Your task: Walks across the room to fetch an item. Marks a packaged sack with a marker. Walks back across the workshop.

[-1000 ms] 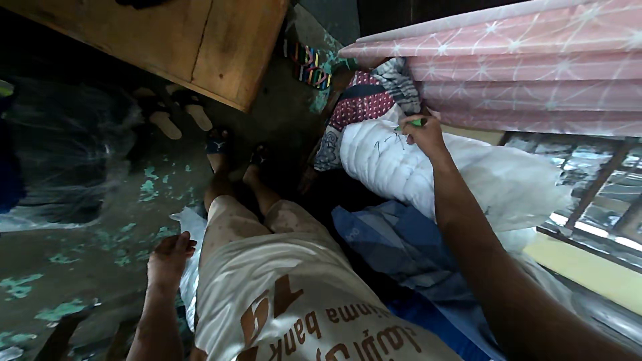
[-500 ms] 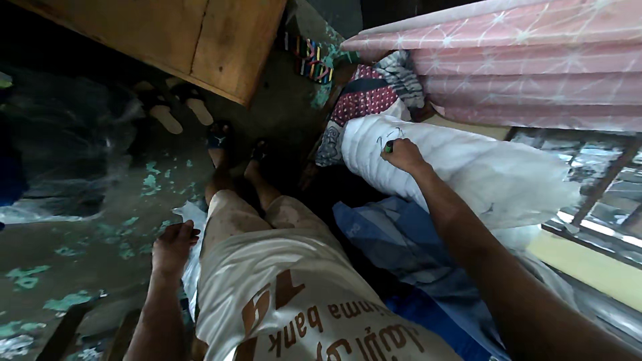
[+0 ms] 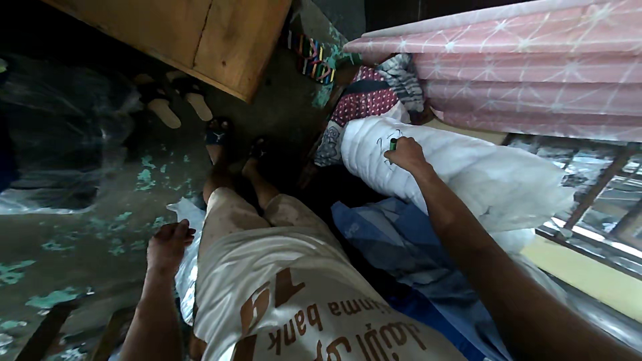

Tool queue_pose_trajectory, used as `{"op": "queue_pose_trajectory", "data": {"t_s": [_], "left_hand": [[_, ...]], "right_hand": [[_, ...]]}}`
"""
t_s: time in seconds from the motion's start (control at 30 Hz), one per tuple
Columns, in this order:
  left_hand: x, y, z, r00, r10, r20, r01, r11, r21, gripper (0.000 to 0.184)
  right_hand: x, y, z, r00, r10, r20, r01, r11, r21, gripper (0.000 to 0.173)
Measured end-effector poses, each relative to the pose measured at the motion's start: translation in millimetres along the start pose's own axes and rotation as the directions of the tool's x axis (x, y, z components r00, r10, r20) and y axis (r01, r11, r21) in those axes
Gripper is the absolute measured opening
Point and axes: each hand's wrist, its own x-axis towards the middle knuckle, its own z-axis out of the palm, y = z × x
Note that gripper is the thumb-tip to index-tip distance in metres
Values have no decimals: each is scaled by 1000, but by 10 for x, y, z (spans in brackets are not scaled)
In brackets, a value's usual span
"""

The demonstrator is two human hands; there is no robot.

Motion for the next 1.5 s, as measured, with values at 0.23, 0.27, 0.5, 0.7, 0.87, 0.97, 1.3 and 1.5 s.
{"op": "queue_pose_trajectory", "data": {"t_s": [0.23,0.27,0.5,0.7,0.87,0.97,1.3,1.5], "left_hand": [[41,42,62,1000,8,16,-7,999,-34,44],[60,43,75,1000,12,19,-12,999,-31,45],[54,90,85,999,38,20,-37,999,-16,44],[30,84,75,1000,5,6,-5,1000,3,46],[10,81,75,1000,15,5,-15,1000,-7,46],[15,118,101,1000,15,8,-15,1000,1,45],[62,307,113,997,62,34,-63,997,33,44],[134,518,206,991,106,86,-114,989,98,47]], "right_hand": [[40,82,-200,994,7,-111,4,995,103,40],[42,112,-208,995,1,-99,9,995,100,41],[31,161,-264,984,15,-180,3,995,99,41],[34,197,-244,983,30,-183,-7,992,126,40],[-1,203,-296,976,33,-213,-19,997,69,39],[19,292,-325,990,16,-142,3,991,133,40],[-881,661,-829,951,-106,-292,298,577,760,22],[-934,561,-616,970,-128,-205,209,873,441,21]]}}
